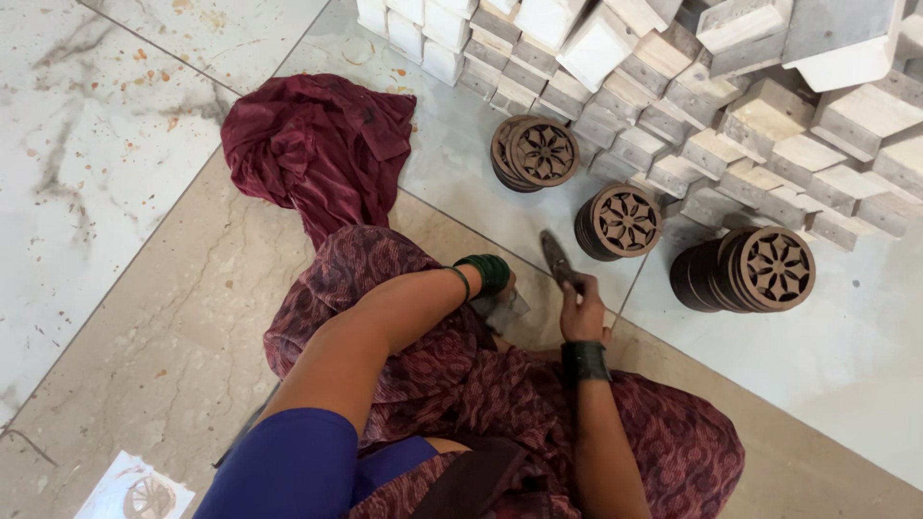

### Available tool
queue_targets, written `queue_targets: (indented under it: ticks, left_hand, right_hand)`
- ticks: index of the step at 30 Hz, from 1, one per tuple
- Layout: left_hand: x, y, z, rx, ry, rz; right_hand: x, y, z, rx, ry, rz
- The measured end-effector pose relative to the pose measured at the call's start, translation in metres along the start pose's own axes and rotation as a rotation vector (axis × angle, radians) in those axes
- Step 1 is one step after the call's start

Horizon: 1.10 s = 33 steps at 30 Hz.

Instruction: The person sits on the floor and wipes carved round wooden discs and stacked wooden containers one at a time with a cloth, then places each cleaned piece onto a pile of finished pieces beside them.

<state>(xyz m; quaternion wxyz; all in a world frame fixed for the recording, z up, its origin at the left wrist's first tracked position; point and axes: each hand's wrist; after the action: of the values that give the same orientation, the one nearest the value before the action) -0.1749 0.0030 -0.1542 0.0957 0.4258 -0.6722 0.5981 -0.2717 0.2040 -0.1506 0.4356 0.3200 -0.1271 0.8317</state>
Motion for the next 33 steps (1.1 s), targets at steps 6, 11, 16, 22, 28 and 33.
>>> queue_targets:
  ticks: [6, 11, 16, 22, 28, 33]
  left_hand:
    - [0.007, -0.001, 0.003, 0.09, -0.043, -0.062]
    - [-0.002, -0.004, -0.004, 0.012, 0.156, -0.102]
    - [-0.007, -0.002, -0.003, 0.054, 0.107, -0.228]
    - [0.005, 0.001, -0.01, 0.176, 0.119, -0.254]
    - [0.018, -0.008, -0.005, 0.154, -0.12, -0.501]
    - [0.025, -0.013, 0.0, 0.159, -0.279, -0.663]
  right_hand:
    - [-0.005, 0.002, 0.0, 0.029, -0.099, -0.041]
    - [0.002, -0.002, 0.014, 0.018, -0.199, -0.003]
    - [0.008, -0.003, 0.021, -0.121, -0.299, 0.041]
    - [-0.003, 0.005, 0.004, -0.051, -0.07, 0.119]
    - [-0.01, 0.003, 0.0, -0.002, -0.207, 0.161]
    - [-0.01, -0.002, 0.005, -0.307, 0.192, 0.222]
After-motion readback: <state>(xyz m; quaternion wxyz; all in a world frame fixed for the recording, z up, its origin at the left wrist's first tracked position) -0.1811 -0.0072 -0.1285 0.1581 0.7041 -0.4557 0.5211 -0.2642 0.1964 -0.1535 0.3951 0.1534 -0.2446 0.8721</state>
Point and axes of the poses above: each hand's wrist, its own y-axis towards the middle knuckle, its own x-axis out of the back of the hand, z = x × y, and after that the axes turned 9 degrees about -z, right-handed
